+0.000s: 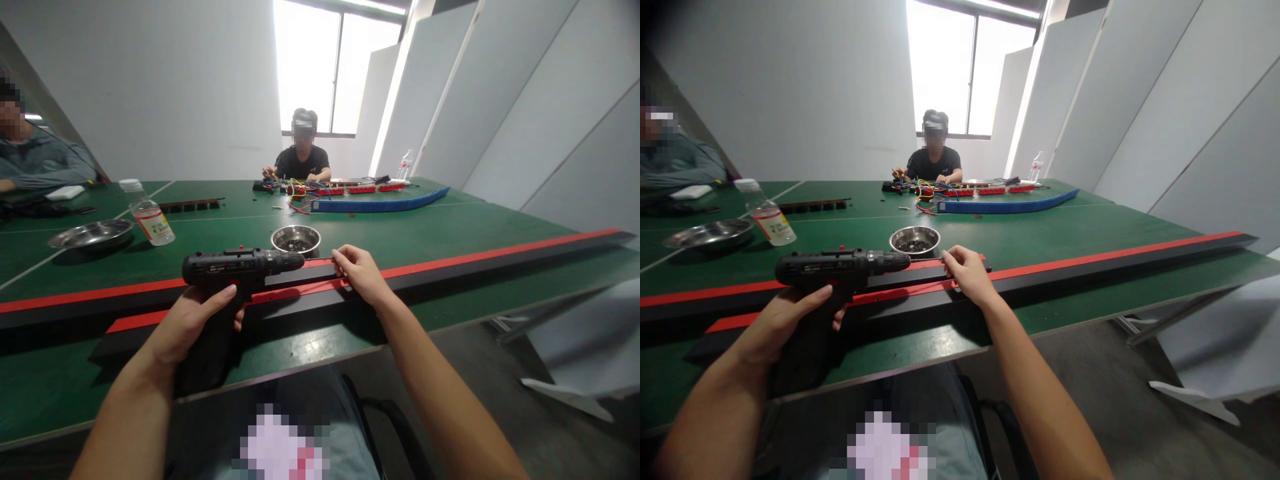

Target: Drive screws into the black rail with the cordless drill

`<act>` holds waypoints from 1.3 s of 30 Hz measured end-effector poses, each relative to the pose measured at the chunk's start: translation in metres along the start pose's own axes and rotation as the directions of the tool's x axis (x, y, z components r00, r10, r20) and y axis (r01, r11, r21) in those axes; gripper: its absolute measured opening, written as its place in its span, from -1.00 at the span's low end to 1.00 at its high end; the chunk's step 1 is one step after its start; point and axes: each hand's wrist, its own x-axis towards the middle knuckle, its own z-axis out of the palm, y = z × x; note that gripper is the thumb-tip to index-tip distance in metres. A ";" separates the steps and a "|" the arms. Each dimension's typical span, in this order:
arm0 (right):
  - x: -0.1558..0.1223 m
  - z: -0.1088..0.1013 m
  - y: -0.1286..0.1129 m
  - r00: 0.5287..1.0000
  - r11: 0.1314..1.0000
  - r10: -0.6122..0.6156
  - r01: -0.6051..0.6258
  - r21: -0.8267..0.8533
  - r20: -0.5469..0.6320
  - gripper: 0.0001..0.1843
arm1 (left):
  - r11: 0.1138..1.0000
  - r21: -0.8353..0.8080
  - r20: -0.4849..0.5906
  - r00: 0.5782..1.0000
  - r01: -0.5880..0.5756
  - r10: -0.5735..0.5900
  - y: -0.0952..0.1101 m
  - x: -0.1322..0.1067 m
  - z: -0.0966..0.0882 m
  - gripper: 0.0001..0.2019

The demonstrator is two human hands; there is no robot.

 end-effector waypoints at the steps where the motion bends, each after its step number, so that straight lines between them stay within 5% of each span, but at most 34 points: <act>1: 0.000 0.000 0.000 1.000 1.000 0.000 0.000 0.001 0.000 -0.54 | 1.000 0.005 0.005 1.000 -0.004 0.004 0.001 0.000 0.001 -0.66; 18: 0.000 0.000 -0.001 1.000 1.000 0.004 -0.004 -0.016 -0.001 -0.52 | 1.000 -0.025 0.008 1.000 -0.007 0.007 0.007 -0.004 0.006 -0.64; 25: 0.001 0.000 0.000 0.999 0.999 0.031 -0.030 0.022 -0.028 -0.51 | 1.000 0.015 -0.112 0.994 -0.002 0.004 0.006 -0.001 0.014 -0.60; 39: 0.000 0.000 -0.003 0.999 0.999 0.033 -0.033 0.023 -0.037 -0.50 | 0.999 0.009 -0.125 0.992 0.037 -0.035 0.003 0.001 0.014 -0.59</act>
